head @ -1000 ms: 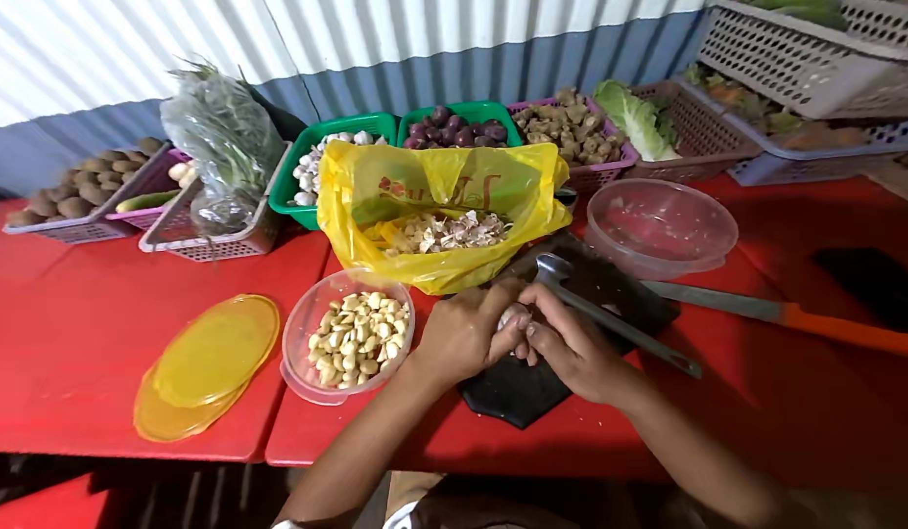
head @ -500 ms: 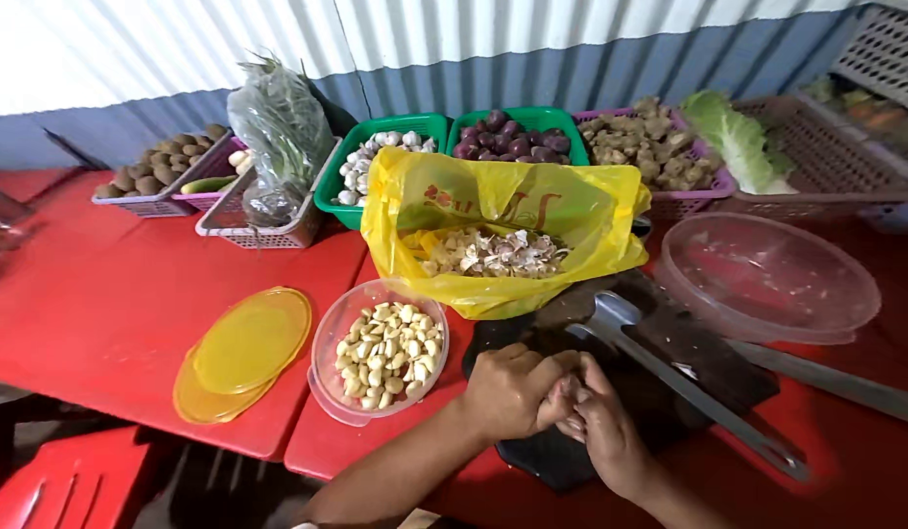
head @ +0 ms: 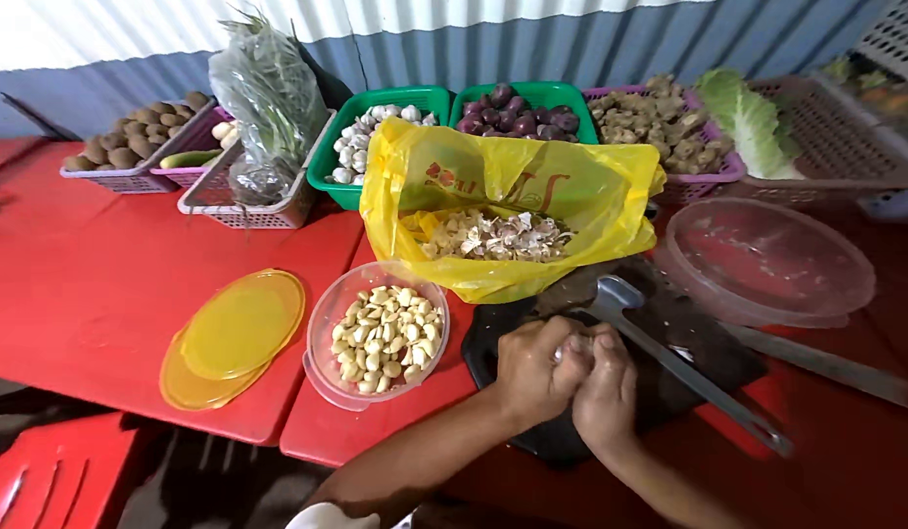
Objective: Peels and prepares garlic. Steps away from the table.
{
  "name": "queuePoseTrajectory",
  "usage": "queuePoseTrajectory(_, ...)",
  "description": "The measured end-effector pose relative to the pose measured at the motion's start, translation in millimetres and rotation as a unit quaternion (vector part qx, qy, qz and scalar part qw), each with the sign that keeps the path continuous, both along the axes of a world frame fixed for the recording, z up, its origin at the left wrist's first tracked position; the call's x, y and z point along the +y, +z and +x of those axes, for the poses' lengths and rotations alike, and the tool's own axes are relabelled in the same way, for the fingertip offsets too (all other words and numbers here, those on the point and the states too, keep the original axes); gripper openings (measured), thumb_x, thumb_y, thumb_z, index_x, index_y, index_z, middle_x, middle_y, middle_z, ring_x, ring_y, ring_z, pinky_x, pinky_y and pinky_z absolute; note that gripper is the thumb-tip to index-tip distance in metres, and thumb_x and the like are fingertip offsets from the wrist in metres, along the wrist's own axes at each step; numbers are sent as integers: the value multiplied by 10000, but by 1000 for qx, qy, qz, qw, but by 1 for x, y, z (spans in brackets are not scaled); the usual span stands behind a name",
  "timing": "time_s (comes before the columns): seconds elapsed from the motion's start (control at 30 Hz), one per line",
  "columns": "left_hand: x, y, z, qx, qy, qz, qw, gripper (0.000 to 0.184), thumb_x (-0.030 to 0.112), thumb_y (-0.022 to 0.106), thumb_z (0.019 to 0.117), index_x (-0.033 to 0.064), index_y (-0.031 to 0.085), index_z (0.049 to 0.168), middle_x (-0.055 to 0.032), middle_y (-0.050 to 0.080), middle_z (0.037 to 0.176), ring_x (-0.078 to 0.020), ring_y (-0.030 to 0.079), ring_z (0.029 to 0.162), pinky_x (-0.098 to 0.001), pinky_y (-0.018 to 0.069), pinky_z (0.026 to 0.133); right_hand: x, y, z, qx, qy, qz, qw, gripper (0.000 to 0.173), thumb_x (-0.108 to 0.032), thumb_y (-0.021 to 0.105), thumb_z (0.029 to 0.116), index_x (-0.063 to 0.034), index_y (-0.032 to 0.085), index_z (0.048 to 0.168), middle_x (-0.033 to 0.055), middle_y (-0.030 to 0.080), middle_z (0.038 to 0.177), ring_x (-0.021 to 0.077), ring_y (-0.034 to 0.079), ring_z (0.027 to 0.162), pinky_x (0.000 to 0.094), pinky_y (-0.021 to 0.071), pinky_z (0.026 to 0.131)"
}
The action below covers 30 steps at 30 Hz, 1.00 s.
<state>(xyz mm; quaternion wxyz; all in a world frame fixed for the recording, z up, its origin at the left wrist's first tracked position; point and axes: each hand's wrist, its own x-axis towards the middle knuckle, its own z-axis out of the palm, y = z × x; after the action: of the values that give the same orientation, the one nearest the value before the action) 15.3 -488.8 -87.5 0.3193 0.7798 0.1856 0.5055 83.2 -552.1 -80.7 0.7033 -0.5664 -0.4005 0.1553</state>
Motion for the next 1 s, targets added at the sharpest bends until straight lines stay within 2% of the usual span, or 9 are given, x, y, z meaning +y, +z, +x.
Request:
queuePoseTrajectory(0.17, 30, 33, 9, -51, 64, -38, 996, 536, 308, 271, 1098, -40, 660, 978, -70, 640, 745, -107, 618, 675, -316, 551, 661, 40, 52, 10, -36, 38, -59, 997, 382, -227, 299, 1087, -18, 609, 1003, -22, 589, 894, -22, 587, 874, 209, 514, 833)
queuePoseTrajectory(0.23, 51, 61, 10, -48, 76, -63, 994, 445, 270, 297, 1104, -31, 609, 1203, -118, 654, 994, -155, 643, 901, -362, 555, 825, 63, 85, 24, -64, 100, -85, 989, 414, -287, 292, 1108, 5, 566, 1214, 70, 602, 1067, 74, 602, 1005, 310, 523, 901)
queuePoseTrajectory(0.33, 82, 97, 8, -60, 12, -153, 986, 435, 251, 315, 1114, 60, 456, 1478, -161, 531, 1397, -207, 584, 1187, -404, 510, 981, 99, 104, 39, -74, 151, -40, 985, 382, -290, 337, 1107, -67, 494, 1375, 105, 596, 1241, 146, 611, 1080, 380, 534, 887)
queuePoseTrajectory(0.5, 120, 101, 9, -153, -31, -275, 949, 375, 181, 422, 1106, 120, 524, 1462, -71, 600, 1363, -133, 641, 1048, -348, 544, 894, 134, 106, 50, -109, 179, -83, 974, 415, -120, 490, 1070, -135, 481, 1485, 139, 467, 1520, 283, 542, 1313, 509, 511, 1011)
queuePoseTrajectory(0.6, 127, 98, 15, -204, 3, -293, 934, 434, 83, 461, 1078, 94, 455, 1512, -119, 593, 1331, -160, 629, 1057, -359, 534, 924, 151, 116, 58, -190, 205, -123, 952, 423, -52, 577, 1021, -129, 552, 1436, 138, 524, 1479, 284, 571, 1288, 478, 525, 1008)
queuePoseTrajectory(0.73, 124, 96, 29, -294, 34, -335, 894, 462, 112, 435, 1087, 31, 364, 1536, -174, 563, 1357, -193, 608, 1137, -365, 512, 978, 167, 129, 62, -256, 239, -133, 927, 395, -60, 627, 987, -150, 639, 1372, 128, 581, 1400, 253, 587, 1247, 460, 522, 1005)
queuePoseTrajectory(0.83, 125, 97, 27, -314, 33, -345, 884, 498, 33, 559, 1021, -8, 408, 1494, -172, 628, 1213, -169, 655, 1009, -318, 557, 881, 175, 124, 68, -210, 284, -121, 928, 511, -13, 610, 948, -125, 566, 1444, 137, 564, 1418, 231, 629, 1176, 428, 561, 960)
queuePoseTrajectory(0.93, 121, 101, 26, -311, 41, -321, 894, 590, 3, 610, 985, -26, 376, 1525, -180, 615, 1288, -137, 645, 1076, -285, 539, 939, 174, 122, 68, -117, 319, -78, 937, 497, 26, 596, 903, -54, 576, 1394, 126, 653, 1262, 154, 684, 976, 329, 590, 853)
queuePoseTrajectory(1.0, 116, 98, 27, -294, 72, -252, 919, 572, 28, 572, 1009, -49, 356, 1533, -192, 614, 1302, -117, 645, 1085, -265, 532, 954, 171, 121, 67, -86, 337, -57, 936, 499, 27, 584, 882, -58, 557, 1373, 103, 653, 1246, 145, 688, 976, 325, 595, 860)
